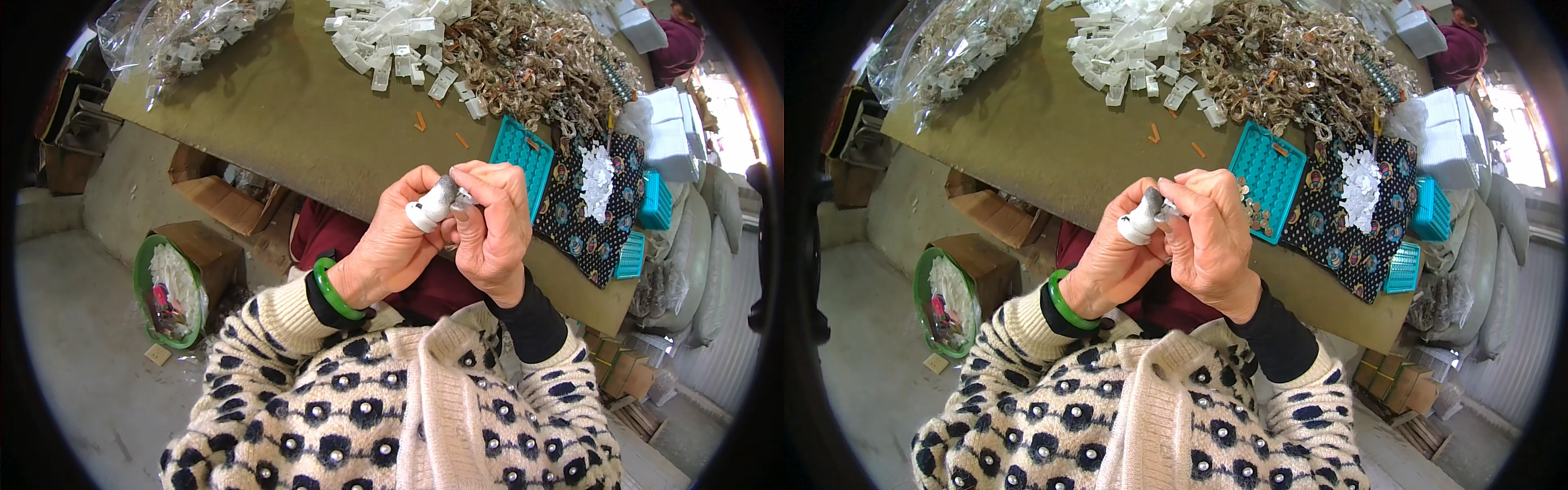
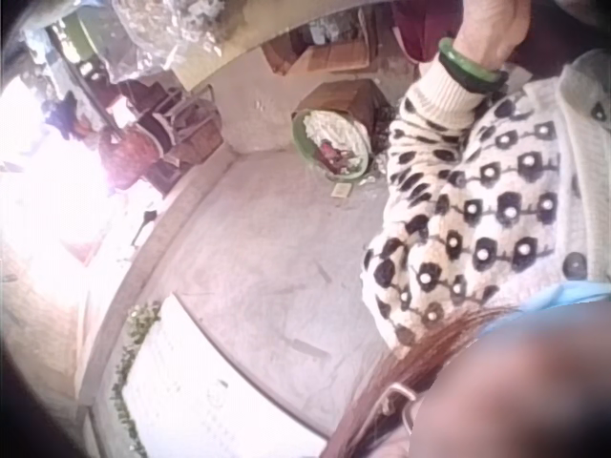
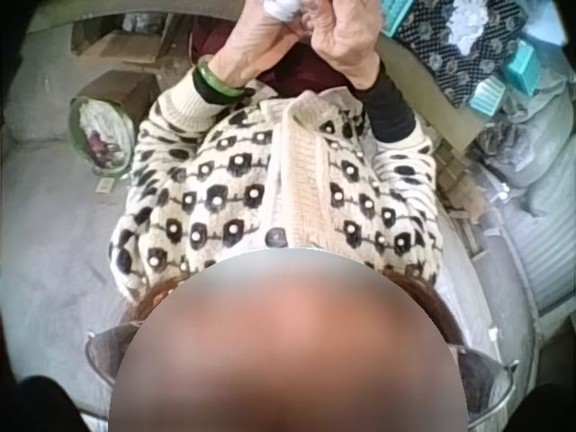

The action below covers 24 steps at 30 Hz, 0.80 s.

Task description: The person assembles small electronic components by hand. They pick up white plastic housings and metal contacts from a table, insert the contacts into the housings, and place the assembled units into a blue tray. The person repeats this process for multiple units.

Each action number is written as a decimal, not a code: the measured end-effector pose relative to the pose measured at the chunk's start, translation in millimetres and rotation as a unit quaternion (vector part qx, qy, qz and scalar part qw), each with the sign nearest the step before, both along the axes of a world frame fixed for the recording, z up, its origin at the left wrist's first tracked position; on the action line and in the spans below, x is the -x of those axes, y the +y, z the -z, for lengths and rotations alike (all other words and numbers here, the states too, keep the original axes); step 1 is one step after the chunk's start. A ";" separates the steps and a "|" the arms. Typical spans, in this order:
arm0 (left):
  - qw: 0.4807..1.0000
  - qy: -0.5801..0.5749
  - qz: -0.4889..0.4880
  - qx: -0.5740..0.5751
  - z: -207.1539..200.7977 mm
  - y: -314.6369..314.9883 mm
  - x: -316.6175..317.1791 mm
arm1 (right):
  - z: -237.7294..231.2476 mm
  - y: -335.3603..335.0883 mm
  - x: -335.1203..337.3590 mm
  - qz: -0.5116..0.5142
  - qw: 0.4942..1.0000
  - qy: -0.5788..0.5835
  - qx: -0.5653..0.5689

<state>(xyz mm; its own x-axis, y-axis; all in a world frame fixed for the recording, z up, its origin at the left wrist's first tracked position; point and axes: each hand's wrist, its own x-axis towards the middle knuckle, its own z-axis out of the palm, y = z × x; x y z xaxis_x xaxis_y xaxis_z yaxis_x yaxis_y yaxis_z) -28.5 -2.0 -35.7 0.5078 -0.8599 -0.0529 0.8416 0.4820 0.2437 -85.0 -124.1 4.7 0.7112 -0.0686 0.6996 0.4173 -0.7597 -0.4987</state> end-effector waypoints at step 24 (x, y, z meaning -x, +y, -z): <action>0.964 -0.229 -0.078 -0.109 -15.1 1.5 -18.6 | -2.1 -133.3 100.5 0.346 0.926 0.113 0.100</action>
<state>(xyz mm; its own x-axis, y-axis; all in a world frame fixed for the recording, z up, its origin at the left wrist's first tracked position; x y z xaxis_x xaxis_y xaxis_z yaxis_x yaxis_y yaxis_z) -9.9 -0.5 -20.6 0.6437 -0.7644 0.0362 0.5429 0.4895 0.6823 -185.5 -257.4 6.8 0.6753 -0.4477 0.5861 -0.3021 -0.8929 -0.3339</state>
